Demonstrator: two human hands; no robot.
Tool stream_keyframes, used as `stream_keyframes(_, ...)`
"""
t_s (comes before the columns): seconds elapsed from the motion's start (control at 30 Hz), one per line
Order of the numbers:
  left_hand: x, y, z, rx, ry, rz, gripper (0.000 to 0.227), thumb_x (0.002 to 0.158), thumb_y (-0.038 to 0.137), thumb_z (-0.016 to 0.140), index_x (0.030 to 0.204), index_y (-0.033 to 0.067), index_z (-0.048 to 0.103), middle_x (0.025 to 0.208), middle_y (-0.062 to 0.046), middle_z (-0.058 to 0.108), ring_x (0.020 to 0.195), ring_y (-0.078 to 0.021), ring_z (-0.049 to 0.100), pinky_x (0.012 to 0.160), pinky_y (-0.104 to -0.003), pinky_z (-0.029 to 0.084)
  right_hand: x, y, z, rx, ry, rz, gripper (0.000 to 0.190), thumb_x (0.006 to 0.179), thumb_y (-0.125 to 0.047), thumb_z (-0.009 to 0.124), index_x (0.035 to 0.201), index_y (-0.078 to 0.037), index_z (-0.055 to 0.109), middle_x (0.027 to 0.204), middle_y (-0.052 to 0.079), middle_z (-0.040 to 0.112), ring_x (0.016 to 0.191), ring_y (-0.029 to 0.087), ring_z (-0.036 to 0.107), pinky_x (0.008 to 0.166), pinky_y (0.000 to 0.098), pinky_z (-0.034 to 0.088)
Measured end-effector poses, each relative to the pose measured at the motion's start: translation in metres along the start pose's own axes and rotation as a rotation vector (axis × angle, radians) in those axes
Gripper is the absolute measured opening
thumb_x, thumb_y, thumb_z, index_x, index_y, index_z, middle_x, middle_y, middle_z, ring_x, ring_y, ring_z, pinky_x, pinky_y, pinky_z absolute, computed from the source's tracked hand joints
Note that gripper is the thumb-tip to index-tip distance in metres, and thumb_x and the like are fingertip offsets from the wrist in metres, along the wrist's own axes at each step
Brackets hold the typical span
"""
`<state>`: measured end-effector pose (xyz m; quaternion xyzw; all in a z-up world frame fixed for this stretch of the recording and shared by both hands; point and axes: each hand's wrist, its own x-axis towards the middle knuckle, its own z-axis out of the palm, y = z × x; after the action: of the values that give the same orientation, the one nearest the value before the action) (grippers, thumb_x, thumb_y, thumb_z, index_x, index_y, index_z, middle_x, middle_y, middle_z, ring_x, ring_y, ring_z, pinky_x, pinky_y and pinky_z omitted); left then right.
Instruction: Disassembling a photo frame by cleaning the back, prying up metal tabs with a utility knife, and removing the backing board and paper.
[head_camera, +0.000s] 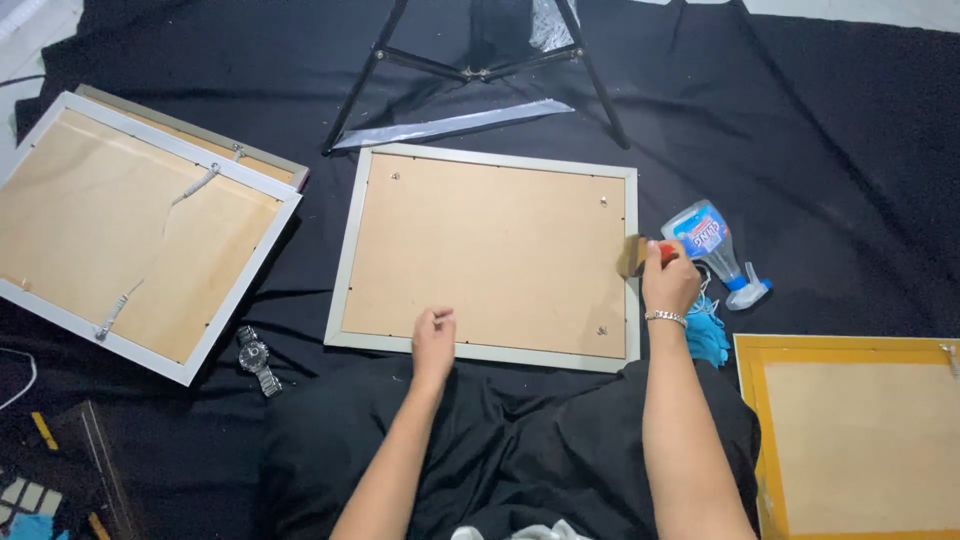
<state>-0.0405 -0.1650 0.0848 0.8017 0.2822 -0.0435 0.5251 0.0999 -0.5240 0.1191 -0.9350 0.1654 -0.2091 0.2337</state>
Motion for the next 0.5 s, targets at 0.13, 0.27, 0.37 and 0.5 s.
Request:
stream_keyframes(0.13, 0.020, 0.027, -0.034, -0.065, 0.055, 0.103, 0.029, 0.094, 0.024, 0.059, 0.118, 0.0105, 0.070, 0.118, -0.017, 0.067, 0.117, -0.0402, 0.064, 0.104, -0.050, 0.047, 0.004, -0.014, -0.002, 0.073, 0.079, 0.017, 0.013, 0.096, -0.034, 0.078, 0.107, -0.028, 0.074, 0.090, 0.011, 0.074, 0.089, 0.036, 0.071, 0.080, 0.0468, 0.055)
stream_keyframes(0.27, 0.059, 0.011, -0.063, 0.218, 0.000, 0.160, 0.033, 0.098, 0.041, 0.060, 0.123, 0.0222, 0.067, 0.126, -0.003, 0.062, 0.127, -0.0288, 0.058, 0.119, -0.052, 0.031, 0.004, -0.010, 0.004, 0.141, 0.048, 0.062, 0.018, 0.096, -0.039, 0.077, 0.111, -0.030, 0.077, 0.099, 0.009, 0.076, 0.098, 0.036, 0.070, 0.085, 0.0463, 0.054)
stream_keyframes(0.37, 0.072, -0.007, -0.089, 0.576, -0.046, 0.097, 0.040, 0.098, 0.055, 0.056, 0.127, 0.0284, 0.063, 0.137, 0.001, 0.057, 0.135, -0.0313, 0.054, 0.122, -0.056, 0.024, 0.008, 0.015, 0.028, 0.109, 0.016, 0.144, 0.018, 0.093, -0.039, 0.078, 0.111, -0.035, 0.077, 0.100, 0.004, 0.076, 0.097, 0.032, 0.071, 0.086, 0.0431, 0.055)
stream_keyframes(0.5, 0.066, -0.029, -0.104, 0.509, 0.053, 0.089, 0.034, 0.097, 0.032, 0.060, 0.128, 0.0167, 0.065, 0.138, -0.008, 0.056, 0.133, -0.0365, 0.052, 0.118, -0.052, 0.032, 0.007, 0.000, 0.014, 0.114, 0.166, -0.022, 0.027, 0.094, -0.022, 0.080, 0.121, -0.020, 0.077, 0.105, 0.021, 0.075, 0.096, 0.043, 0.070, 0.085, 0.0521, 0.054)
